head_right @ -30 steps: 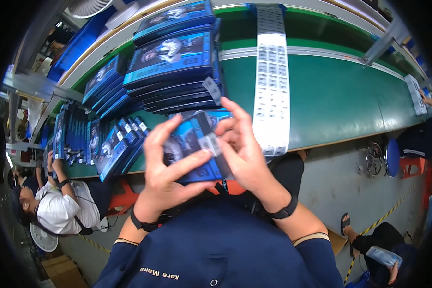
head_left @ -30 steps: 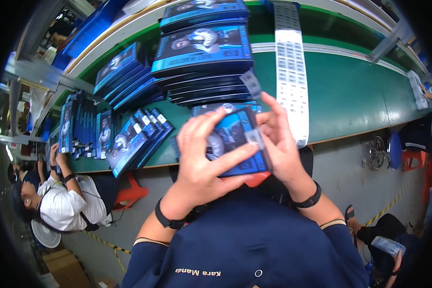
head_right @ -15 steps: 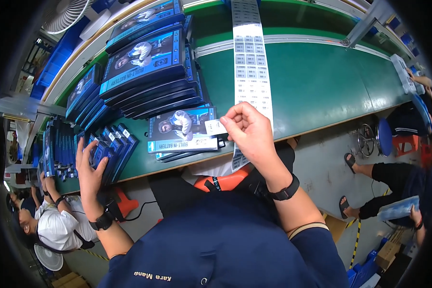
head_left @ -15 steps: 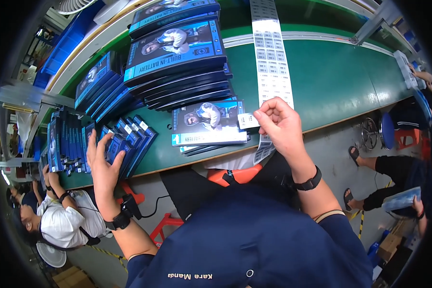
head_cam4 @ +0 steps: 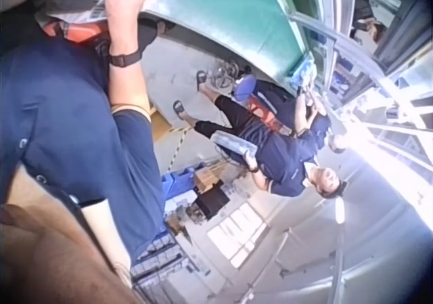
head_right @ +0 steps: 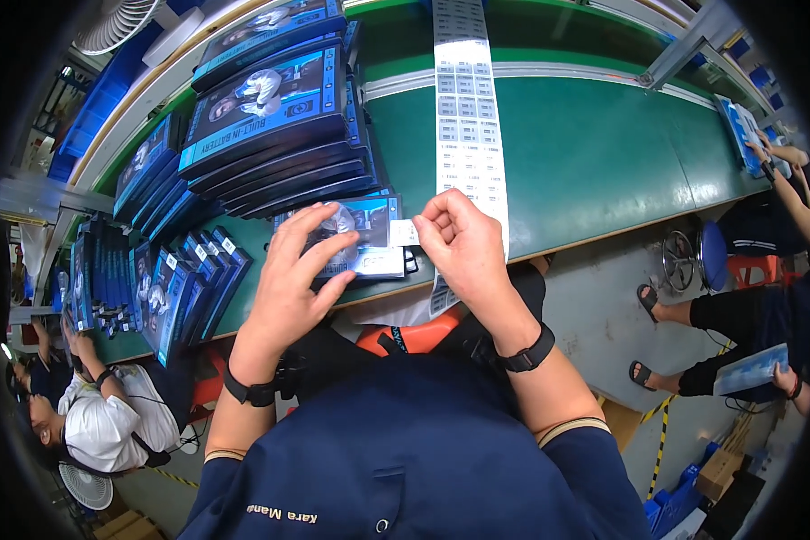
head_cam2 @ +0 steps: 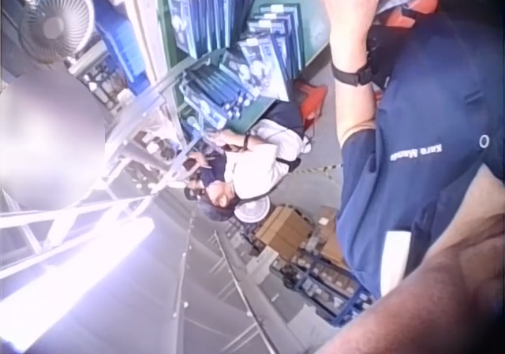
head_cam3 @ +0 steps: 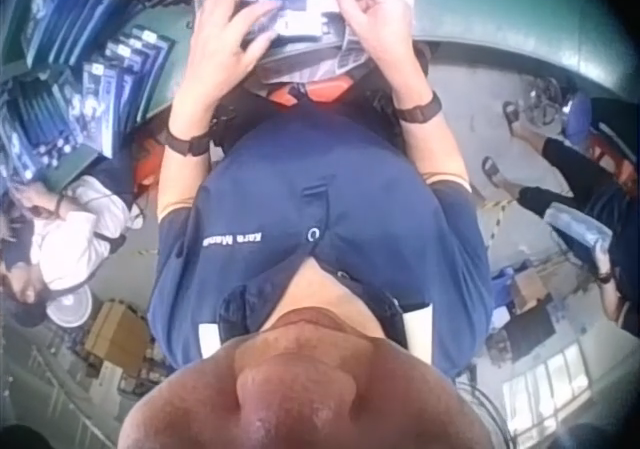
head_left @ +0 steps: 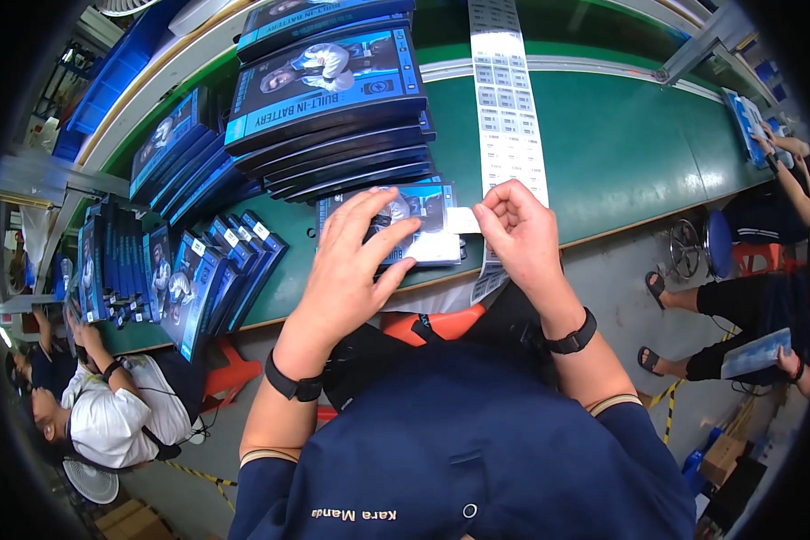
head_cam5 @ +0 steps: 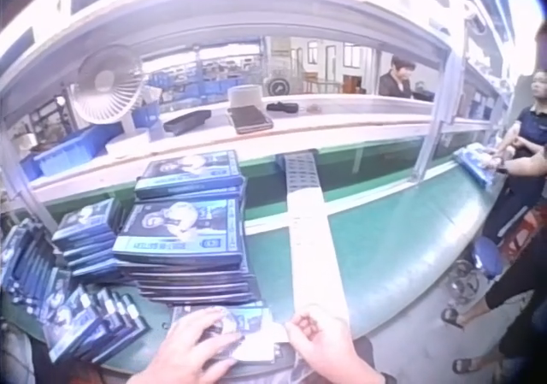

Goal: Applying stickers or labels to packaged electronic product boxes on an assembly line.

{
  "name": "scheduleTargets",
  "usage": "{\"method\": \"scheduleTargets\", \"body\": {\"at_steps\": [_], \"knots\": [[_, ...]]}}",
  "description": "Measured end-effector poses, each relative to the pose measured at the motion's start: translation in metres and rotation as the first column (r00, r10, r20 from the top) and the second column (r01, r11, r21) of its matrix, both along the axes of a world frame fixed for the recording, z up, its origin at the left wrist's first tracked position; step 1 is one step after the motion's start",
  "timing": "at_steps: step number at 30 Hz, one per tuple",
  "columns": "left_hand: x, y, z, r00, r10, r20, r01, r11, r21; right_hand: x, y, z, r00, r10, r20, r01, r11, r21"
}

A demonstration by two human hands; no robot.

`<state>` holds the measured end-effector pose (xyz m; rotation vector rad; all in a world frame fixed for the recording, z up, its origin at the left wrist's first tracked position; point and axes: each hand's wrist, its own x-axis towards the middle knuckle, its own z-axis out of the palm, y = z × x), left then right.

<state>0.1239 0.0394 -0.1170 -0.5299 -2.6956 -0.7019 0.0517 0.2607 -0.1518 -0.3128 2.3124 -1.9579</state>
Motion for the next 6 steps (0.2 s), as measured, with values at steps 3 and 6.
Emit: {"method": "scheduleTargets", "body": {"at_steps": [3, 6], "knots": [[-0.0079, 0.0074, -0.0061, 0.999, -0.009, 0.030, 0.009, 1.000, 0.018, -0.0009, 0.0010, -0.0013, 1.000, -0.001, -0.013, 0.001, 1.000, -0.006], [-0.0129, 0.0096, -0.0086, 0.997, -0.019, 0.070, 0.018, 1.000, 0.014, -0.0020, 0.0016, -0.0022, 1.000, 0.007, -0.009, -0.007, 1.000, -0.004]]}}
